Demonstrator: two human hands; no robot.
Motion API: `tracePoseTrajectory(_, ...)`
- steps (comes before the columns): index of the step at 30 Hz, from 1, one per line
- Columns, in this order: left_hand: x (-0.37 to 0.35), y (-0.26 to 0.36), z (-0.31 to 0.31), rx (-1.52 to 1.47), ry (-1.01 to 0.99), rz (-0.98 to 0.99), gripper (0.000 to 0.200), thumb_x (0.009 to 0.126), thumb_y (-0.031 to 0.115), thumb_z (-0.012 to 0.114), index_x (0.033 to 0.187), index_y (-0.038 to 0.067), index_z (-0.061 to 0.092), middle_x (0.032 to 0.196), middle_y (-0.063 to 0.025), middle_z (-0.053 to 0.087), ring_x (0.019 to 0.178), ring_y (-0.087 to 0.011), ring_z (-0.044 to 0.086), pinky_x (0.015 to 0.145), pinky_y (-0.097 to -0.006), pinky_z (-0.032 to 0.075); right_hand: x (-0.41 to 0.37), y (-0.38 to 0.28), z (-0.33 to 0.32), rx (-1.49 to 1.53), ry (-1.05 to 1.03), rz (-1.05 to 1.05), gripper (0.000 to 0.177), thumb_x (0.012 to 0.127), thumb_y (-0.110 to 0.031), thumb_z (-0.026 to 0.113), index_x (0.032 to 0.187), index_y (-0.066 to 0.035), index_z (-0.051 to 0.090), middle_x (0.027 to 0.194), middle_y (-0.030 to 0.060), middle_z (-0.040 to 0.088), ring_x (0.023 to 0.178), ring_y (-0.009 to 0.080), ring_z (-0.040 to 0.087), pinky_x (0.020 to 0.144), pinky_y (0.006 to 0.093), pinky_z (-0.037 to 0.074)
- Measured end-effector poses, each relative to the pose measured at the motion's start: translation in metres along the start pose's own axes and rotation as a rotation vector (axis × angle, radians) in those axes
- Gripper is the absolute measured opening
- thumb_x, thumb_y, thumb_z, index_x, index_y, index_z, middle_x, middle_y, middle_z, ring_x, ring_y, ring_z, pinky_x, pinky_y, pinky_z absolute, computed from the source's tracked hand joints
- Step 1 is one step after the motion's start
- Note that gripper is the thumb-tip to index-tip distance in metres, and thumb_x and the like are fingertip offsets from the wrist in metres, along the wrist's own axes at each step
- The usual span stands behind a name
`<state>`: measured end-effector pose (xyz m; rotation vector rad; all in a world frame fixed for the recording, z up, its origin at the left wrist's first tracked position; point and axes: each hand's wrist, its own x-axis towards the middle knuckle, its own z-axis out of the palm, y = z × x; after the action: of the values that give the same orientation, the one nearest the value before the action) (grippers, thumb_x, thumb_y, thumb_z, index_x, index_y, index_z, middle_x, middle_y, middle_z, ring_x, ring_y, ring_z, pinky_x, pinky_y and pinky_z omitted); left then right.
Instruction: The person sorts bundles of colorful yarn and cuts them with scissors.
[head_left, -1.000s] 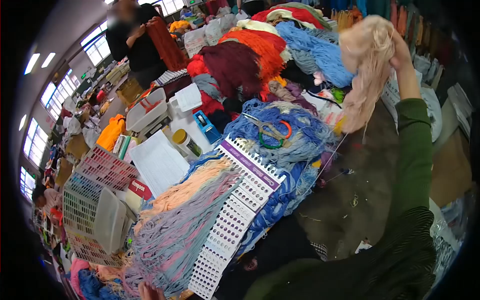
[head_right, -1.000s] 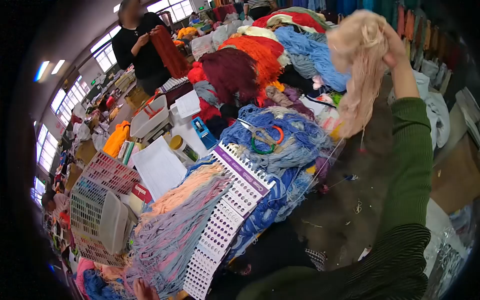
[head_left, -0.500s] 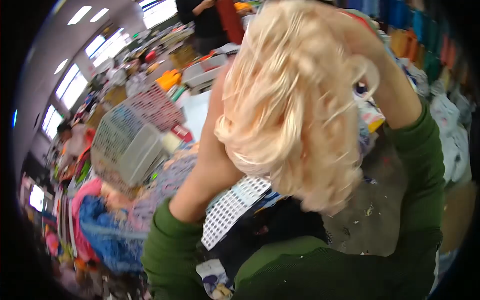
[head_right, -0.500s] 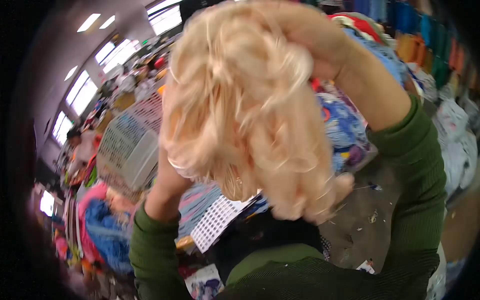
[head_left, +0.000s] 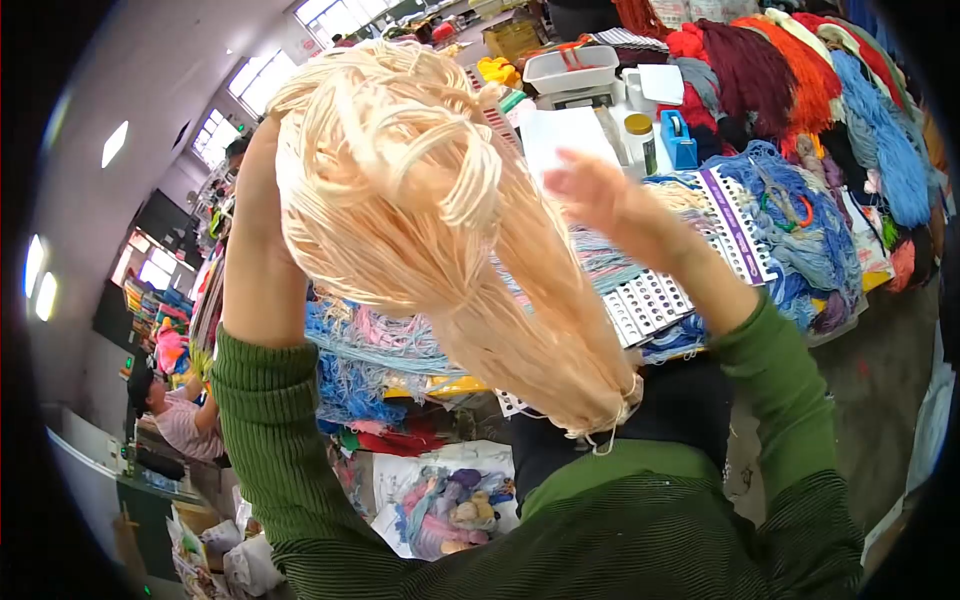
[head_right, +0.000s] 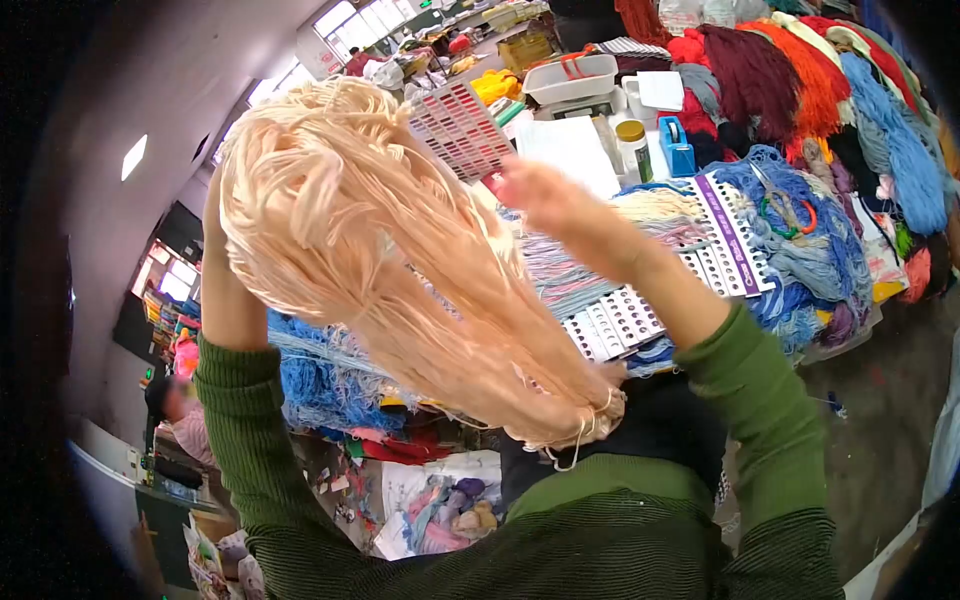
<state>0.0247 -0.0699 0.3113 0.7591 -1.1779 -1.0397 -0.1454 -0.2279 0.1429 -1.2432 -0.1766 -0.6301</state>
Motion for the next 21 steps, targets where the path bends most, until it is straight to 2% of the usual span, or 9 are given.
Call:
tracePoseTrajectory(1, -0.002, 0.001, 0.0, 0.028, 0.036, 0.028, 0.028, 0.084, 0.018, 0.036, 0.1, -0.002, 0.049, 0.096, -0.013, 0.056, 0.083, -0.0212, 0.056, 0.075, -0.0322, 0.046, -0.006, 0.015, 0.015, -0.051, -0.014, 0.052, 0.068, 0.071, -0.016, 0.056, 0.126, -0.002, 0.02, 0.123, 0.0093, 0.034, 0.115, 0.0181, 0.029, 0.093, 0.0296, 0.026)
tracePoseTrajectory(2, -0.003, 0.003, -0.002, 0.032, 0.044, -0.002, 0.029, 0.084, 0.018, 0.036, 0.1, -0.002, 0.049, 0.096, -0.0133, 0.055, 0.083, -0.0212, 0.056, 0.076, -0.0325, 0.046, -0.007, 0.03, 0.025, -0.164, -0.117, -0.116, 0.064, 0.068, -0.012, 0.057, 0.123, -0.001, 0.027, 0.12, 0.0096, 0.038, 0.11, 0.0161, 0.035, 0.09, 0.0288, 0.029)
tracePoseTrajectory(5, -0.015, 0.011, -0.02, 0.153, 0.101, -0.074, 0.03, 0.084, 0.018, 0.037, 0.102, -0.003, 0.047, 0.097, -0.0141, 0.055, 0.085, -0.0214, 0.056, 0.077, -0.0333, 0.045, -0.011, 0.035, 0.045, -0.228, -0.264, 0.108, 0.054, 0.064, -0.008, 0.06, 0.114, 0.002, 0.04, 0.106, 0.008, 0.05, 0.097, 0.0138, 0.045, 0.085, 0.0268, 0.034)
tracePoseTrajectory(6, -0.027, 0.016, -0.037, 0.264, 0.133, -0.084, 0.031, 0.083, 0.018, 0.038, 0.103, -0.004, 0.047, 0.097, -0.0144, 0.055, 0.085, -0.0216, 0.055, 0.078, -0.0336, 0.045, -0.013, 0.021, 0.045, -0.157, -0.217, 0.254, 0.042, 0.061, -0.004, 0.061, 0.101, 0.004, 0.05, 0.091, 0.0056, 0.056, 0.083, 0.0104, 0.049, 0.077, 0.0236, 0.039)
tracePoseTrajectory(10, -0.077, 0.026, -0.065, 0.634, 0.256, -0.167, 0.034, 0.082, 0.017, 0.042, 0.107, -0.005, 0.043, 0.102, -0.0154, 0.052, 0.089, -0.0222, 0.054, 0.08, -0.0343, 0.043, -0.002, 0.021, 0.0, 0.017, -0.037, 0.258, 0.034, 0.064, -0.001, 0.056, 0.098, 0.004, 0.052, 0.09, 0.0076, 0.057, 0.076, 0.0098, 0.054, 0.068, 0.0215, 0.043)
tracePoseTrajectory(14, -0.107, -0.005, -0.036, 0.014, 0.555, -0.479, 0.04, 0.081, 0.018, 0.042, 0.114, -0.004, 0.038, 0.109, -0.0161, 0.048, 0.1, -0.0229, 0.048, 0.09, -0.0357, 0.035, 0.014, 0.024, -0.011, 0.092, -0.087, 0.32, 0.034, 0.066, -0.003, 0.056, 0.098, 0.005, 0.051, 0.091, 0.0078, 0.057, 0.078, 0.0097, 0.054, 0.07, 0.0216, 0.044)
tracePoseTrajectory(19, -0.136, -0.002, -0.04, 0.08, 0.571, -0.276, 0.044, 0.083, 0.026, 0.037, 0.114, -0.005, 0.037, 0.111, -0.0185, 0.046, 0.1, -0.0271, 0.048, 0.088, -0.0377, 0.037, 0.025, 0.02, -0.003, -0.064, -0.347, 0.463, 0.036, 0.065, -0.007, 0.062, 0.097, 0.005, 0.051, 0.088, 0.0061, 0.057, 0.076, 0.0087, 0.053, 0.069, 0.0207, 0.043)
tracePoseTrajectory(20, -0.14, 0.008, -0.051, -0.009, 0.406, -0.296, 0.049, 0.083, 0.032, 0.036, 0.114, -0.006, 0.036, 0.111, -0.0197, 0.046, 0.099, -0.0279, 0.049, 0.086, -0.0388, 0.039, 0.026, 0.017, -0.003, -0.141, -0.433, 0.473, 0.037, 0.064, -0.008, 0.063, 0.097, 0.005, 0.051, 0.087, 0.0057, 0.057, 0.076, 0.0086, 0.053, 0.068, 0.0205, 0.043)
tracePoseTrajectory(21, -0.147, 0.01, -0.047, -0.014, 0.556, -0.191, 0.052, 0.08, 0.032, 0.042, 0.114, -0.008, 0.036, 0.11, -0.0207, 0.046, 0.099, -0.0283, 0.049, 0.086, -0.0393, 0.039, 0.026, 0.014, -0.002, -0.217, -0.515, 0.482, 0.038, 0.064, -0.01, 0.064, 0.096, 0.005, 0.051, 0.086, 0.0053, 0.057, 0.075, 0.0085, 0.053, 0.067, 0.0203, 0.043)
